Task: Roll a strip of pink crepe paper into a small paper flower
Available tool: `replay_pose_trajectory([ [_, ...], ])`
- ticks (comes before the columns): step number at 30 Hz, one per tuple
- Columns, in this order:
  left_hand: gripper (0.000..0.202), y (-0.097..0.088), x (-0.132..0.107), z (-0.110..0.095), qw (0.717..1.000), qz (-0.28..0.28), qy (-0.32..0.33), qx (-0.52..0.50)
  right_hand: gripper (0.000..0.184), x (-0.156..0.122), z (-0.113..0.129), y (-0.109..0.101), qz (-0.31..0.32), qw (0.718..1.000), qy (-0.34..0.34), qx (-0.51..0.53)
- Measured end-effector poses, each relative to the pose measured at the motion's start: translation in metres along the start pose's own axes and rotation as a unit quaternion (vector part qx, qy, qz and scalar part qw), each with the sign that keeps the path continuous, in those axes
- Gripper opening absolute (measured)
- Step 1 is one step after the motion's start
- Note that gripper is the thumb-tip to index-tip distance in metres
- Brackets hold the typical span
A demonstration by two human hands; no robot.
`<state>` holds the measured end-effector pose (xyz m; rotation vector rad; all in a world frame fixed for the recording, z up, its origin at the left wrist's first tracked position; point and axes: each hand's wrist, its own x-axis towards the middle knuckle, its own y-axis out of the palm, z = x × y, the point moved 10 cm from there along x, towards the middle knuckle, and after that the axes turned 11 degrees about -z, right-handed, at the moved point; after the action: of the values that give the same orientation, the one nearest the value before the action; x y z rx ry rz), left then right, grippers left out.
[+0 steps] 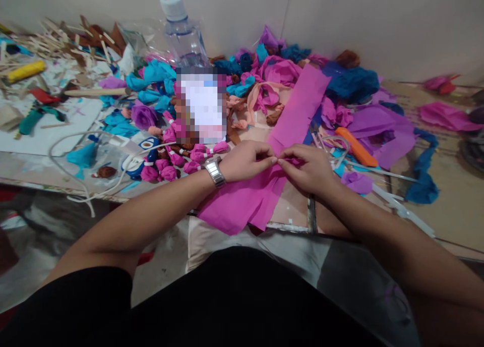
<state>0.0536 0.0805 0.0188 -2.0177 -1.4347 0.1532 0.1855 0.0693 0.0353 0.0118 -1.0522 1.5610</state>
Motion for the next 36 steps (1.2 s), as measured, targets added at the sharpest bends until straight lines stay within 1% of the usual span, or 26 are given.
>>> replay_pose_trajectory([
  [4,0.029,-0.002,-0.002,-0.007,0.998,-0.009,0.021,0.056,0.007,-0.001,-0.005,0.002,0.008,1.000,0.024,0.015],
  [8,0.029,0.000,-0.003,-0.013,0.990,-0.008,0.053,0.132,0.010,-0.002,-0.008,0.005,0.018,0.999,0.037,0.018],
  [12,0.028,0.002,-0.004,-0.015,0.983,-0.006,0.073,0.168,0.011,-0.002,-0.009,0.005,0.015,0.998,0.053,0.022],
  [20,0.029,0.004,-0.004,-0.014,0.980,0.003,0.077,0.185,0.014,-0.003,-0.013,0.008,0.034,0.994,0.094,0.033],
  [26,0.025,0.006,-0.003,-0.010,0.976,0.007,0.074,0.204,0.015,-0.002,-0.011,0.012,0.041,0.993,0.097,0.047],
  [30,0.027,0.005,-0.003,-0.011,0.978,0.006,0.075,0.195,0.015,-0.002,-0.014,0.013,0.044,0.992,0.109,0.046],
  [36,0.025,-0.002,-0.005,-0.015,0.982,-0.003,0.074,0.175,0.014,-0.003,-0.016,0.009,0.029,0.991,0.120,0.049],
])
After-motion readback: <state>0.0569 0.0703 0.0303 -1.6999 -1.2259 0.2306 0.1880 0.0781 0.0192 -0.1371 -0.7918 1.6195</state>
